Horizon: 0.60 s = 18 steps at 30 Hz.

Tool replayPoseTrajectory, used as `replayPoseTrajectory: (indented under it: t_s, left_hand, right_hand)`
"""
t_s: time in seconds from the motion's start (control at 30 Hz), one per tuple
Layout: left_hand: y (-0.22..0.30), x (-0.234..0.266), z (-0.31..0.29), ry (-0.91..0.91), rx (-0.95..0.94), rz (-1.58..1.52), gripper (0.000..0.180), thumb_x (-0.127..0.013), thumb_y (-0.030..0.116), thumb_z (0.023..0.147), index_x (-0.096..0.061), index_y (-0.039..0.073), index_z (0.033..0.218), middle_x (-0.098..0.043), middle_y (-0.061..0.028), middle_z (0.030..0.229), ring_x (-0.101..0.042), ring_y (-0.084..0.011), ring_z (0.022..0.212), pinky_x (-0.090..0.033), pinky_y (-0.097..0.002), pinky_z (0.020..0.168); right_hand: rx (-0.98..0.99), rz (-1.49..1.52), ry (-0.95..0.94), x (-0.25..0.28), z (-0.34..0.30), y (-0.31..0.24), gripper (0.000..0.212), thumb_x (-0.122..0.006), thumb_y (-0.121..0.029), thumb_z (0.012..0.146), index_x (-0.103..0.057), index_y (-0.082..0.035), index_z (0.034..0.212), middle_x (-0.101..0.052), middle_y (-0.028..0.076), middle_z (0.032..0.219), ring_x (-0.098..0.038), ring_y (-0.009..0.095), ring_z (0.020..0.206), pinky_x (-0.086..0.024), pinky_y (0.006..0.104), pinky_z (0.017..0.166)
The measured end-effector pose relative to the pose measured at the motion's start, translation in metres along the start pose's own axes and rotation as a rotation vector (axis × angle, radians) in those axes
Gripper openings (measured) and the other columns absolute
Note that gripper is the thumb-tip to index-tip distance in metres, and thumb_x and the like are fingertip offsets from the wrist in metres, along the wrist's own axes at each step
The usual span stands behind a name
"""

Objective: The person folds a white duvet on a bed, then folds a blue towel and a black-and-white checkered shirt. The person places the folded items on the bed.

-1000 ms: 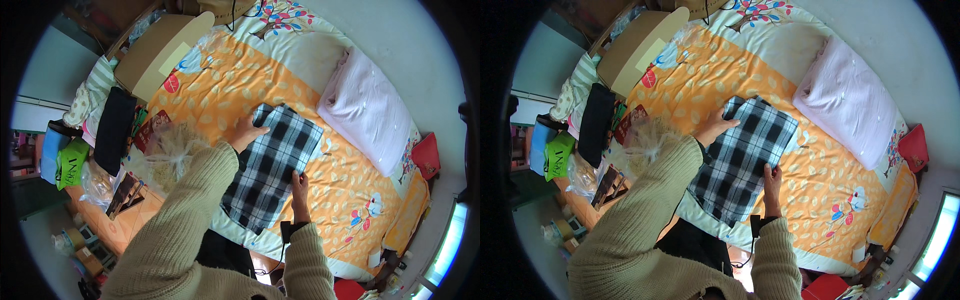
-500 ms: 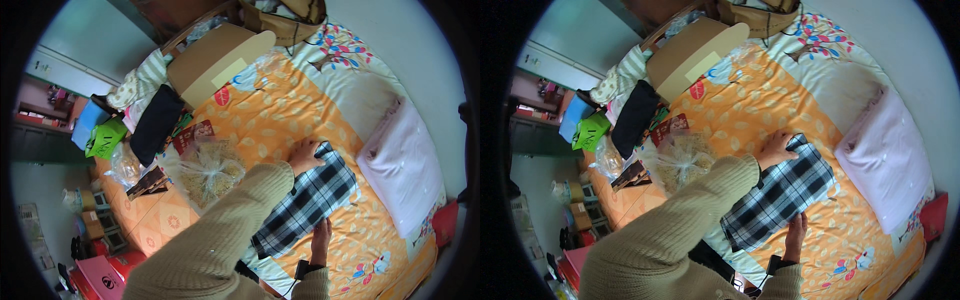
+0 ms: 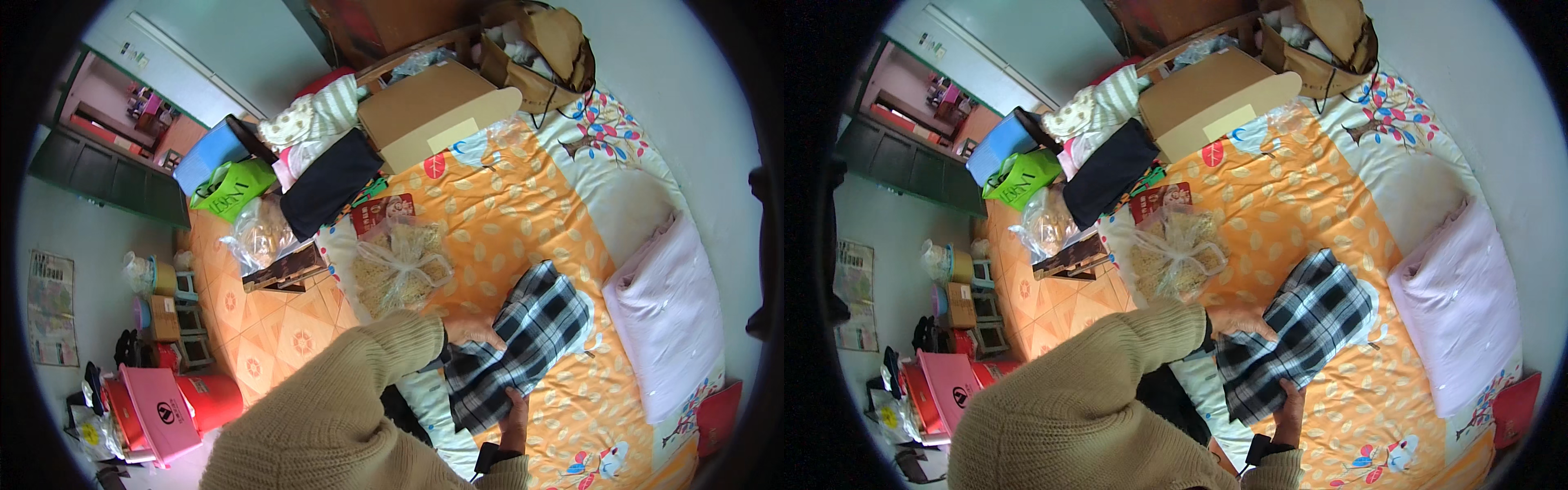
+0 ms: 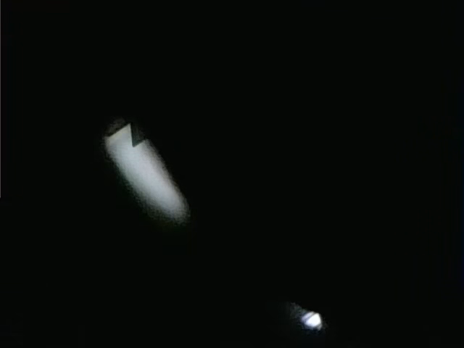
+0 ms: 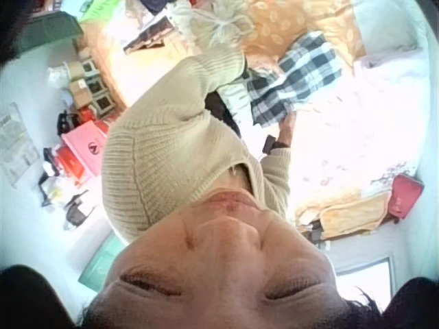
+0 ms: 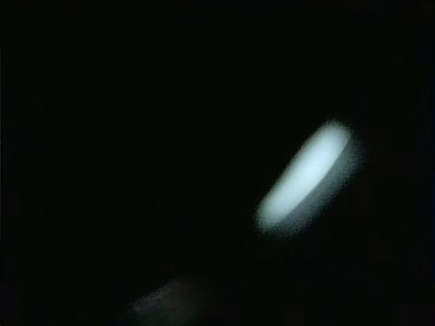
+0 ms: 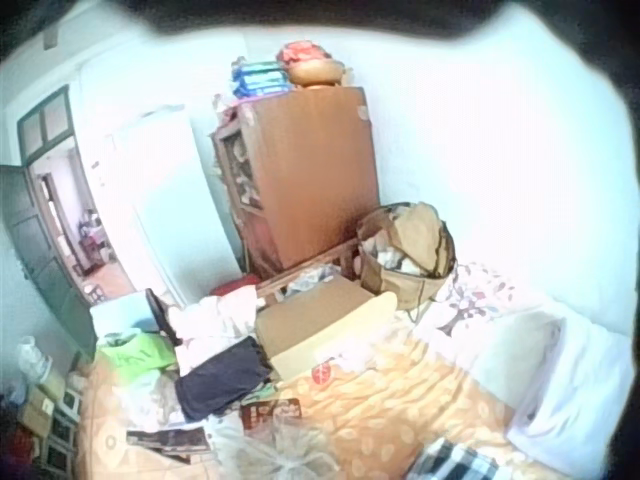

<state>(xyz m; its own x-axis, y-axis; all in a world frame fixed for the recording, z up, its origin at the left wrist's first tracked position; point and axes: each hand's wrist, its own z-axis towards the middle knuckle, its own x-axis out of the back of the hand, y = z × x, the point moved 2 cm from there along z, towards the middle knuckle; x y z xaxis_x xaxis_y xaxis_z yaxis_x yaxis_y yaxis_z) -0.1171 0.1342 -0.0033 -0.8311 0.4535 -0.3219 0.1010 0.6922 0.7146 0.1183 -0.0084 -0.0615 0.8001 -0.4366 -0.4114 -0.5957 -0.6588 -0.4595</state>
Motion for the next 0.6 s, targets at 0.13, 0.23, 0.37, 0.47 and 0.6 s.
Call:
replayPoseTrajectory:
  t_s: [0.13, 0.23, 0.37, 0.47, 0.6]
  left_hand:
    - [-0.059, -0.026, -0.014, 0.09, -0.061, -0.346, 0.082, -0.079, 0.012, 0.072, -0.036, 0.001, 0.142, -0.05, -0.011, 0.135, -0.048, -0.0233, 0.122, -0.037, -0.036, 0.105]
    - [-0.003, -0.051, -0.09, 0.07, -0.188, -0.445, 0.07, -0.074, 0.012, 0.077, -0.042, 0.0, 0.138, -0.056, -0.0088, 0.128, -0.053, -0.0207, 0.116, -0.038, -0.0347, 0.102]
    - [0.008, -0.036, -0.155, 0.187, -0.3, -0.508, 0.061, -0.073, 0.012, 0.078, -0.048, -0.001, 0.132, -0.057, -0.0078, 0.125, -0.054, -0.0182, 0.113, -0.039, -0.0335, 0.1]
    - [0.02, -0.012, -0.209, 0.295, -0.397, -0.664, 0.056, -0.073, 0.009, 0.077, -0.051, -0.001, 0.128, -0.062, -0.0058, 0.116, -0.057, -0.0155, 0.104, -0.043, -0.0323, 0.094]
    - [0.042, 0.036, -0.284, 0.43, -0.569, -0.825, 0.044, -0.07, 0.009, 0.082, -0.055, 0.003, 0.123, -0.065, -0.0047, 0.11, -0.063, -0.0171, 0.096, -0.05, -0.0337, 0.087]
  right_hand:
    - [0.015, -0.084, -0.108, -0.006, -0.044, -0.023, 0.062, -0.061, -0.011, 0.073, -0.045, -0.007, 0.133, -0.057, 0.013, 0.121, -0.058, 0.032, 0.106, -0.05, 0.0449, 0.092]
    - [-0.007, -0.035, -0.204, -0.04, -0.078, -0.047, 0.065, -0.061, -0.01, 0.069, -0.045, -0.002, 0.132, -0.059, 0.016, 0.118, -0.06, 0.033, 0.104, -0.052, 0.0428, 0.091]
    - [-0.034, -0.132, -0.354, -0.097, -0.096, -0.051, 0.068, -0.061, -0.015, 0.072, -0.042, 0.0, 0.135, -0.057, 0.018, 0.125, -0.059, 0.034, 0.11, -0.048, 0.0456, 0.097]
    - [0.026, -0.159, -0.413, -0.158, -0.099, -0.05, 0.06, -0.066, -0.021, 0.079, -0.046, 0.0, 0.132, -0.061, 0.014, 0.119, -0.061, 0.029, 0.105, -0.051, 0.0404, 0.092]
    - [0.114, -0.167, -0.671, -0.25, -0.099, -0.043, 0.082, -0.04, -0.065, 0.092, -0.028, -0.006, 0.148, -0.041, 0.012, 0.145, -0.044, 0.029, 0.129, -0.035, 0.0439, 0.108]
